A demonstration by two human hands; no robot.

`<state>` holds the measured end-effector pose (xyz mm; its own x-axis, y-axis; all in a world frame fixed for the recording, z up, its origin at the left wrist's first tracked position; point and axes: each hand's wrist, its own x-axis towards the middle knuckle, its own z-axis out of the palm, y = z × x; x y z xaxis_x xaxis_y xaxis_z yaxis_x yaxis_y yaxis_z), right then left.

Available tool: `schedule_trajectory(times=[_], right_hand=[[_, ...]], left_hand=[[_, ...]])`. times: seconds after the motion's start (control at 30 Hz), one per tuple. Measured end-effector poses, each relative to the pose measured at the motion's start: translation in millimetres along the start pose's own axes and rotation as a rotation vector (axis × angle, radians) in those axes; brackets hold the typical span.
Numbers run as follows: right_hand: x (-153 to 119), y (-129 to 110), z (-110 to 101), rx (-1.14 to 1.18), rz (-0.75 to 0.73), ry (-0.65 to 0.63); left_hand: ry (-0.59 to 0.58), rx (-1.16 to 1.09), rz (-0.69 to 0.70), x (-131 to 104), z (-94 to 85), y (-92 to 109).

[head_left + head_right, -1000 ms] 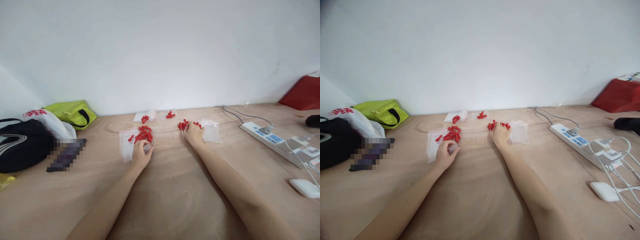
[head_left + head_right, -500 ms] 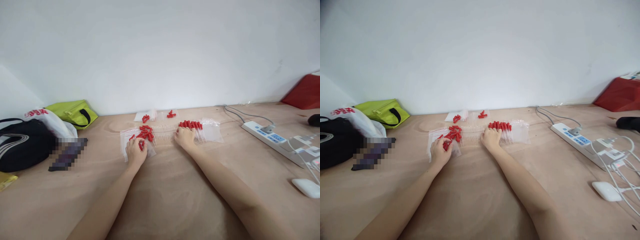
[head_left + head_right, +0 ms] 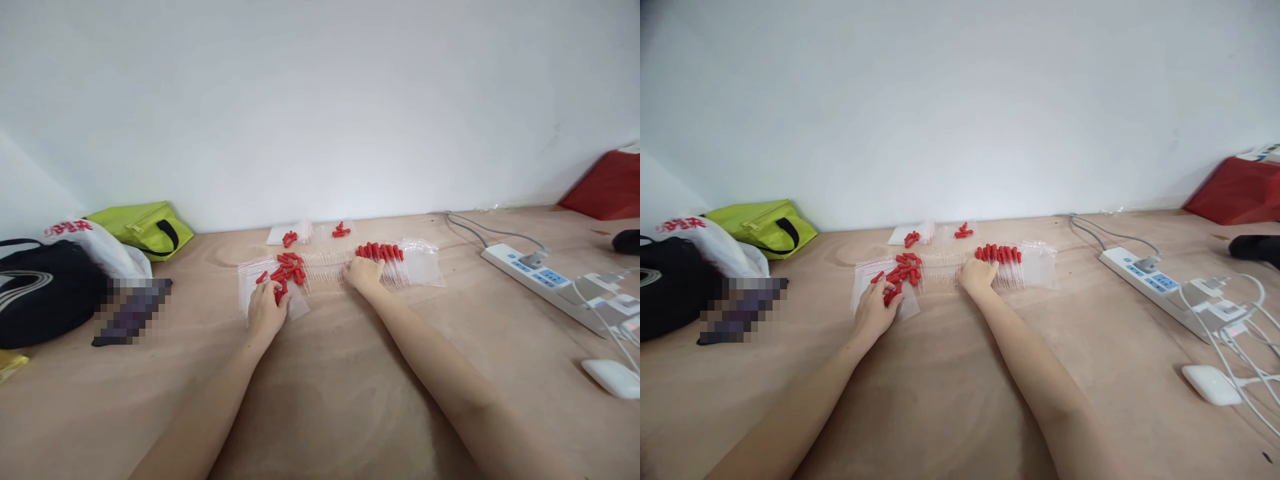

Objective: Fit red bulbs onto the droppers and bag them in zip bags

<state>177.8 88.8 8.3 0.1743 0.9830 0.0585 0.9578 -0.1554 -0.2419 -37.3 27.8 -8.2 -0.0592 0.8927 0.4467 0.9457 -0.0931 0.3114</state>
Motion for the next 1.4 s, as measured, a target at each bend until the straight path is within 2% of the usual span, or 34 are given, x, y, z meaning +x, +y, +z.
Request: schedule_trajectory(times=[0.13, 0.23, 0.33, 0.4, 0.47, 0.53, 0.6, 0.67, 0.77, 0.87, 1.2, 1.4], right_hand=[[-3, 1, 4, -0.010, -0.025, 0.057], [-9, 4, 6, 0.001, -0.072, 0.181], [-19, 12, 9, 0.053, -0.222, 0.318], [-29, 21, 13, 0.112, -0.372, 0.377], [-40, 31, 18, 0.194, -0.522, 0.401], [-50, 42, 21, 0.291, -0.651, 0.391], [-59, 51, 23, 0.375, -0.746, 0.362], [-65, 58, 22, 0.419, -0.800, 0.335], [-71, 62, 18, 0.414, -0.858, 0.324], [-74, 60, 15, 0.388, -0.883, 0.311], [-75, 52, 12, 0.414, -0.921, 0.241], [-73, 55, 12, 0.431, -0.925, 0.218]], left_hand=[[-0.060, 0.203, 0.065, -4, -9.7, 10], [-0.165, 0.445, 0.075, -7, -21.1, 23], [-0.226, 0.572, 0.064, -9, -28.4, 31], [-0.198, 0.582, 0.058, -8, -28.7, 31], [-0.107, 0.546, 0.091, -7, -25.6, 28], [0.017, 0.426, 0.211, -8, -19.5, 26], [0.110, 0.205, 0.395, -11, -11.6, 28], [0.136, -0.038, 0.527, -15, -3.5, 32], [0.097, -0.269, 0.555, -21, 5.9, 39], [0.024, -0.349, 0.546, -23, 10.3, 42], [-0.065, -0.393, 0.601, -22, 3.1, 49], [-0.135, -0.370, 0.563, -22, -0.1, 48]])
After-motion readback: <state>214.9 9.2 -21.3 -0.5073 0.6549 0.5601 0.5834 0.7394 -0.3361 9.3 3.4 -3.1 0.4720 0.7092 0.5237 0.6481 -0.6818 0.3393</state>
